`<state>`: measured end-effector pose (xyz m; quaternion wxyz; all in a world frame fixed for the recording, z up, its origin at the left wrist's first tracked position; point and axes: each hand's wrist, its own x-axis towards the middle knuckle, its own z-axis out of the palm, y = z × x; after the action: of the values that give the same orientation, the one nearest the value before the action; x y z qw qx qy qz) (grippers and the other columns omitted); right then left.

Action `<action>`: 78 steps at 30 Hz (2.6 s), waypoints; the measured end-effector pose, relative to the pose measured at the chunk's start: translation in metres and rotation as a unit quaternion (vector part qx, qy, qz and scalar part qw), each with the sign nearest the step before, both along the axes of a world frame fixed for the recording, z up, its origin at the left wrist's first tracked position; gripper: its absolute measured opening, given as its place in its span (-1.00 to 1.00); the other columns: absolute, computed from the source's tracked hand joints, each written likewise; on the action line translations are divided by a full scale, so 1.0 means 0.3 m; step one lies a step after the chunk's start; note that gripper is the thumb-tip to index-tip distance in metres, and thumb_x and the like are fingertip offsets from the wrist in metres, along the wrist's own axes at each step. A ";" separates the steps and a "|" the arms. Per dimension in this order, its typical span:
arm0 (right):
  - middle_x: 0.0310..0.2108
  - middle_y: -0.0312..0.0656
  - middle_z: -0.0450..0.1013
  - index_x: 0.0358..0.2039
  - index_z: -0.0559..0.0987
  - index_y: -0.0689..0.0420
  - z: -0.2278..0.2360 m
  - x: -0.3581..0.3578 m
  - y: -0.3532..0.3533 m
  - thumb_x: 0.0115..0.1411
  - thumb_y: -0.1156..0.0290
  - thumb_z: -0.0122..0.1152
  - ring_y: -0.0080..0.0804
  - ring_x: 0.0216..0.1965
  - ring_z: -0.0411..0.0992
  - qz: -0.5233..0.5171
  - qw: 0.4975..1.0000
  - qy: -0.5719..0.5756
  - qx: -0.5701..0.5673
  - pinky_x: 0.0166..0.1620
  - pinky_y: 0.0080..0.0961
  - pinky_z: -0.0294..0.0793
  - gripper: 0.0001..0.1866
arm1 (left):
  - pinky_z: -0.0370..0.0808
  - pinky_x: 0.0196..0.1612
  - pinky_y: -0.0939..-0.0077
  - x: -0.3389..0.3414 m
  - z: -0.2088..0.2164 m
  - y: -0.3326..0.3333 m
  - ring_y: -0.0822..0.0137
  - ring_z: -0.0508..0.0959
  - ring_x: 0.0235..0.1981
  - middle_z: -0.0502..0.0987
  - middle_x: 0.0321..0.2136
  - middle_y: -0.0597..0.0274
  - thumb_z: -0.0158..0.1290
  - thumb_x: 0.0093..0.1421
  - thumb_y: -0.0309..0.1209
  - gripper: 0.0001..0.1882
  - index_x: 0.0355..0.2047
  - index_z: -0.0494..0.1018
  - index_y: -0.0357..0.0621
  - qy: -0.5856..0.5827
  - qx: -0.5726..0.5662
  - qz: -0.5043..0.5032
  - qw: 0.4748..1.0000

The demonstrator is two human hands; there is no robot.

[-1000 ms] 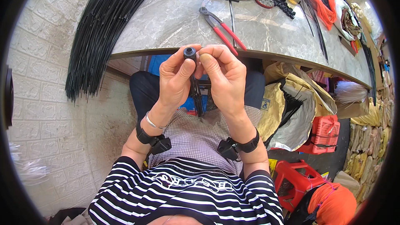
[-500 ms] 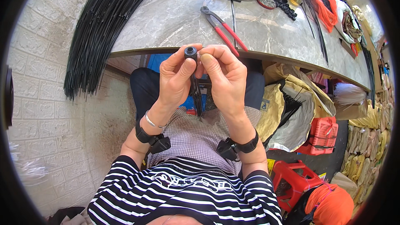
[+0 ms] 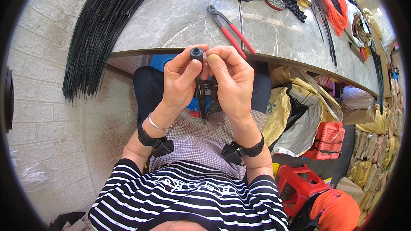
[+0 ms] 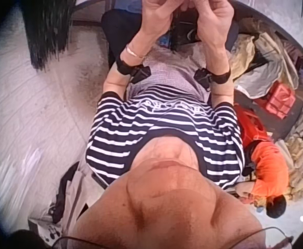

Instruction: Assembling umbrella frame components using pliers and thin metal wires.

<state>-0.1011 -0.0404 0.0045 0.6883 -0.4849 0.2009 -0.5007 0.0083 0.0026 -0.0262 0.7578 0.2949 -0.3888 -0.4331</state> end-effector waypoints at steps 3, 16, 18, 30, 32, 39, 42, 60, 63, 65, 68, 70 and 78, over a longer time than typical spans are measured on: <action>-0.40 -0.24 0.46 -0.26 0.51 0.31 0.005 0.005 0.002 0.25 0.54 0.08 -0.59 -0.47 0.38 -0.001 1.000 -0.001 0.012 -0.35 -0.68 0.38 -0.89 | 0.37 -0.27 0.64 0.006 -0.003 -0.001 0.52 0.41 -0.41 0.50 -0.34 0.34 0.11 0.20 -0.38 -0.64 -0.02 0.44 -0.29 0.000 0.000 -0.002 1.000; -0.40 -0.26 0.44 -0.28 0.51 0.32 -0.004 0.013 -0.017 0.24 0.54 0.09 -0.60 -0.46 0.39 -0.004 1.000 0.020 -0.008 -0.34 -0.68 0.40 -0.90 | 0.38 -0.30 0.65 0.007 -0.009 -0.017 0.53 0.41 -0.40 0.50 -0.28 0.34 0.11 0.20 -0.40 -0.64 -0.02 0.44 -0.29 0.012 0.003 0.007 1.000; -0.40 -0.27 0.43 -0.29 0.50 0.32 -0.003 0.018 -0.014 0.23 0.56 0.10 -0.59 -0.47 0.39 -0.011 0.999 0.031 -0.019 -0.35 -0.68 0.40 -0.91 | 0.37 -0.30 0.65 0.007 -0.007 -0.018 0.53 0.41 -0.41 0.50 -0.29 0.34 0.11 0.20 -0.40 -0.64 -0.03 0.44 -0.29 0.006 0.004 0.006 1.000; -0.39 -0.24 0.44 -0.28 0.39 0.18 -0.009 -0.014 -0.103 0.13 0.53 0.24 -0.48 -0.50 0.46 0.131 0.987 0.016 0.093 -0.38 -0.69 0.37 -0.79 | 0.36 -0.37 0.69 0.035 -0.030 -0.029 0.57 0.38 -0.45 0.46 -0.36 0.35 0.08 0.22 -0.40 -0.70 -0.07 0.47 -0.28 -0.017 -0.012 -0.023 1.000; -0.38 -0.26 0.44 -0.27 0.39 0.18 0.004 -0.014 -0.108 0.13 0.53 0.23 -0.50 -0.47 0.46 0.145 0.984 0.027 0.100 -0.36 -0.68 0.37 -0.80 | 0.37 -0.35 0.65 0.036 -0.037 -0.030 0.53 0.37 -0.48 0.48 -0.39 0.32 0.08 0.23 -0.32 -0.66 -0.07 0.46 -0.30 -0.034 0.000 -0.012 0.999; -0.27 -0.21 0.44 -0.12 0.44 0.25 0.043 -0.039 -0.242 0.17 0.32 0.23 -0.44 -0.22 0.44 0.048 0.945 0.297 -0.131 -0.14 -0.53 0.42 -0.66 | 0.34 -0.37 0.66 0.082 0.003 -0.038 0.51 0.36 -0.50 0.47 -0.41 0.26 -0.02 0.29 -0.30 -0.66 -0.07 0.39 -0.35 -0.062 0.000 -0.014 0.998; -0.20 -0.08 0.41 -0.11 0.45 0.26 -0.093 -0.013 -0.358 0.17 0.14 0.19 -0.21 -0.14 0.41 -0.201 0.670 0.548 -0.459 -0.14 -0.36 0.44 -0.55 | 0.29 -0.41 0.64 0.103 0.036 -0.071 0.51 0.30 -0.54 0.40 -0.47 0.28 -0.08 0.33 -0.26 -0.65 -0.08 0.35 -0.35 -0.056 -0.016 -0.032 0.998; -0.12 0.07 0.44 0.12 0.25 0.42 0.174 -0.222 -0.035 0.23 0.52 -0.10 -0.23 -0.20 0.52 0.322 0.913 0.248 0.043 -0.24 -0.44 0.59 -0.56 | 0.11 -0.62 0.68 0.168 0.101 -0.072 0.59 0.20 -0.68 0.29 -0.70 0.36 -0.19 0.32 -0.05 -0.52 -0.53 0.38 -0.22 -0.037 0.090 0.093 0.991; -0.09 0.12 0.43 0.12 0.25 0.44 0.172 -0.208 -0.019 0.24 0.51 -0.11 -0.17 -0.15 0.52 0.336 0.904 0.257 0.069 -0.20 -0.39 0.59 -0.55 | 0.13 -0.62 0.75 0.123 0.107 -0.075 0.64 0.23 -0.66 0.34 -0.66 0.38 -0.19 0.30 -0.04 -0.52 -0.52 0.40 -0.20 -0.034 0.109 0.137 0.984; -0.08 0.14 0.43 0.11 0.25 0.45 0.170 -0.208 -0.025 0.24 0.50 -0.11 -0.15 -0.14 0.52 0.337 0.901 0.260 0.085 -0.18 -0.37 0.58 -0.55 | 0.14 -0.62 0.80 0.103 0.115 -0.072 0.69 0.26 -0.65 0.38 -0.62 0.40 -0.20 0.30 -0.04 -0.52 -0.51 0.42 -0.19 -0.041 0.122 0.146 0.981; -0.11 0.14 0.45 0.10 0.25 0.45 0.161 -0.208 -0.037 0.25 0.46 -0.11 -0.16 -0.18 0.53 0.352 0.898 0.255 0.071 -0.21 -0.39 0.60 -0.55 | 0.13 -0.62 0.78 0.101 0.107 -0.065 0.69 0.26 -0.64 0.40 -0.61 0.41 -0.22 0.30 -0.05 -0.51 -0.52 0.44 -0.19 -0.056 0.115 0.140 0.982; -0.17 0.10 0.47 0.08 0.28 0.44 0.157 -0.217 -0.042 0.27 0.41 -0.10 -0.26 -0.28 0.54 0.367 0.893 0.244 0.090 -0.30 -0.44 0.60 -0.56 | 0.14 -0.62 0.78 0.101 0.105 -0.056 0.69 0.27 -0.63 0.40 -0.62 0.41 -0.22 0.30 -0.05 -0.50 -0.53 0.45 -0.19 -0.075 0.120 0.139 0.980; -0.48 -0.11 0.42 -0.05 0.34 0.39 0.145 -0.252 -0.050 0.28 0.29 -0.04 -0.50 -0.61 0.39 0.373 0.881 0.246 0.154 -0.61 -0.60 0.43 -0.60 | 0.20 -0.55 0.74 0.099 0.088 -0.045 0.65 0.31 -0.61 0.45 -0.63 0.35 -0.26 0.30 -0.10 -0.46 -0.58 0.50 -0.24 -0.153 0.113 0.132 0.973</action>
<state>-0.1766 -0.0554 0.0479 0.8186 -0.5195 0.2425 -0.0342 0.0382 -0.0110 0.0002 0.7016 0.4901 -0.4067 -0.3197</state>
